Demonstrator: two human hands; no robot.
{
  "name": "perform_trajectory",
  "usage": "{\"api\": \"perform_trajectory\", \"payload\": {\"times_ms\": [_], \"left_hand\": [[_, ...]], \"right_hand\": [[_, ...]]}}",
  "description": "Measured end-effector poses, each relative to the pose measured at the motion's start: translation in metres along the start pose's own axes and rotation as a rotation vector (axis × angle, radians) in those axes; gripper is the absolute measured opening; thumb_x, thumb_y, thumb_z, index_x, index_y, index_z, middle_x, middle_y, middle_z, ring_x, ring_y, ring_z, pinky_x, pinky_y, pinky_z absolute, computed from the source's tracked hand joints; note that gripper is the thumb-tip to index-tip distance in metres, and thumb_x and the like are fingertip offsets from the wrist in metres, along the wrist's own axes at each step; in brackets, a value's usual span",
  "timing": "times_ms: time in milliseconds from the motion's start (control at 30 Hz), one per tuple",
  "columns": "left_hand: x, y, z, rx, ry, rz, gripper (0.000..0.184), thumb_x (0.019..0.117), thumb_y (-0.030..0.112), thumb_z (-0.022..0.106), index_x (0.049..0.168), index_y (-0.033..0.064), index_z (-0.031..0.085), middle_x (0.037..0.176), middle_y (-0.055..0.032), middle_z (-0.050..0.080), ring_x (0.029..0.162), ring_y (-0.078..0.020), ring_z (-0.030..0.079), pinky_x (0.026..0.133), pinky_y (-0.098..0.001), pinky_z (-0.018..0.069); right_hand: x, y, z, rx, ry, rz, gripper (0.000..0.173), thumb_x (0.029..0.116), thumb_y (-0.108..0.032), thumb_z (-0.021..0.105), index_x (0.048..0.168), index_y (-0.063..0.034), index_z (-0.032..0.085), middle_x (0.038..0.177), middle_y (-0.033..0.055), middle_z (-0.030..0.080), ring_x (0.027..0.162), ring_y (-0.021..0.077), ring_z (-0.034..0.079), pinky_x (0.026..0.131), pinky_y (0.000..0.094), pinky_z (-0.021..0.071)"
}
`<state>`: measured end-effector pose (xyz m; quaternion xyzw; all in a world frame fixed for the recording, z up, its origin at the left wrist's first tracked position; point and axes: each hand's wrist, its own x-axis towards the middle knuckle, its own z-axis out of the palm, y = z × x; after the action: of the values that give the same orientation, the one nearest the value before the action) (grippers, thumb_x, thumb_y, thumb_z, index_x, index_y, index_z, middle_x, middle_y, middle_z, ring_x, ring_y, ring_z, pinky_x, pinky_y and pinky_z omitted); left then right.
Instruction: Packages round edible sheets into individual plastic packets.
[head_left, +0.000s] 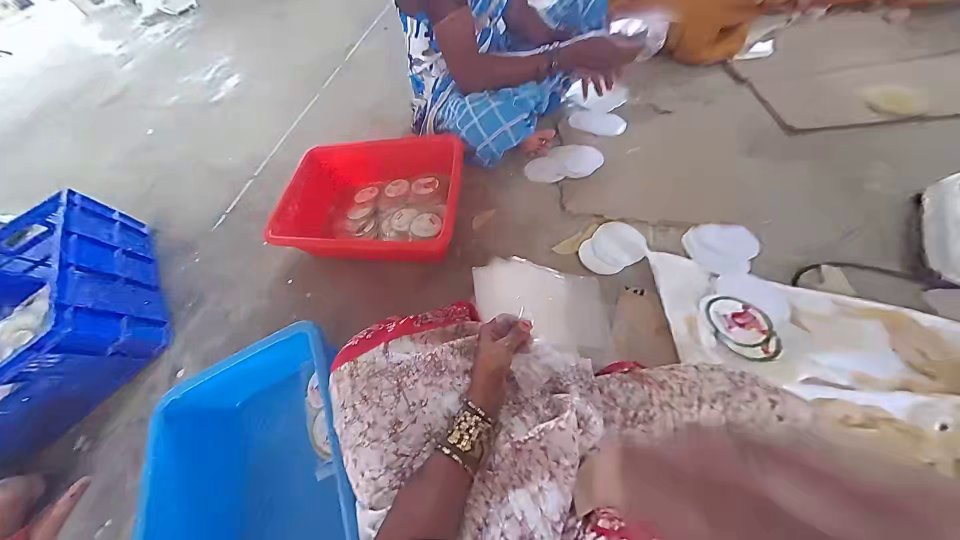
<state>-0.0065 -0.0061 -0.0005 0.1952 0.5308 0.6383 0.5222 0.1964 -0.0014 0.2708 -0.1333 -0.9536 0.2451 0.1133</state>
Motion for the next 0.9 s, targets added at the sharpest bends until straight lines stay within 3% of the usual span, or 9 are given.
{"api": "perform_trajectory", "payload": {"times_ms": [67,200,367,500,667,767,900], "left_hand": [[0.000,0.001,0.002,0.014,0.015,-0.003,0.010,0.0997,0.002,0.058,0.095,-0.0002,0.067,0.077,0.0008,0.067,0.068,-0.0050,0.064,0.069,-0.0224,0.0568],[0.001,0.004,0.005,0.014,0.051,-0.042,0.011,0.1001,0.001,0.057,0.095,-0.0004,0.067,0.080,-0.0007,0.068,0.072,-0.0068,0.065,0.073,-0.0238,0.0575],[0.007,0.002,0.007,-0.020,0.050,-0.068,0.011,0.0994,0.000,0.058,0.093,0.0008,0.067,0.078,-0.0007,0.068,0.071,-0.0072,0.065,0.073,-0.0236,0.0571],[0.011,-0.002,0.008,-0.025,0.024,-0.085,0.011,0.0983,0.000,0.058,0.092,0.0007,0.068,0.078,-0.0018,0.068,0.070,-0.0077,0.064,0.071,-0.0235,0.0559],[0.013,-0.001,0.011,-0.009,0.028,-0.097,0.012,0.0981,0.000,0.058,0.092,0.0006,0.069,0.074,-0.0009,0.067,0.068,-0.0072,0.064,0.069,-0.0233,0.0562],[0.013,-0.002,0.011,-0.004,0.020,-0.103,0.012,0.0979,0.001,0.058,0.092,0.0010,0.069,0.075,-0.0012,0.068,0.068,-0.0077,0.064,0.070,-0.0239,0.0563],[0.012,-0.001,0.008,-0.002,0.015,-0.097,0.012,0.0986,0.001,0.058,0.093,0.0002,0.068,0.075,-0.0017,0.067,0.068,-0.0085,0.064,0.070,-0.0240,0.0563]], "right_hand": [[0.028,0.097,0.016,-0.071,0.110,0.167,0.040,0.1034,-0.035,0.049,0.129,-0.0120,0.068,0.111,0.0096,0.073,0.094,0.0268,0.072,0.076,0.0506,0.0587],[0.070,0.262,0.047,0.042,0.035,0.747,0.029,0.1041,-0.019,0.059,0.121,0.0024,0.068,0.113,0.0234,0.070,0.108,0.0373,0.066,0.100,0.0576,0.0477],[0.075,0.369,0.108,-0.076,-0.136,1.000,0.043,0.1030,-0.026,0.059,0.127,0.0092,0.062,0.131,0.0338,0.059,0.128,0.0491,0.055,0.107,0.0641,0.0406],[0.073,0.397,0.143,-0.136,-0.070,1.085,0.056,0.0974,-0.030,0.068,0.134,0.0111,0.057,0.141,0.0355,0.051,0.132,0.0522,0.049,0.107,0.0646,0.0415],[0.089,0.387,0.143,-0.255,-0.192,1.177,0.031,0.1025,-0.014,0.050,0.121,0.0048,0.067,0.129,0.0293,0.064,0.124,0.0475,0.059,0.099,0.0653,0.0463],[0.083,0.387,0.133,-0.184,-0.054,1.197,0.031,0.1036,-0.014,0.049,0.122,0.0033,0.068,0.126,0.0288,0.065,0.124,0.0467,0.059,0.102,0.0641,0.0447],[0.063,0.390,0.122,-0.024,0.207,1.149,0.030,0.1022,-0.020,0.057,0.116,0.0007,0.073,0.120,0.0261,0.069,0.120,0.0439,0.062,0.106,0.0621,0.0425]]}}
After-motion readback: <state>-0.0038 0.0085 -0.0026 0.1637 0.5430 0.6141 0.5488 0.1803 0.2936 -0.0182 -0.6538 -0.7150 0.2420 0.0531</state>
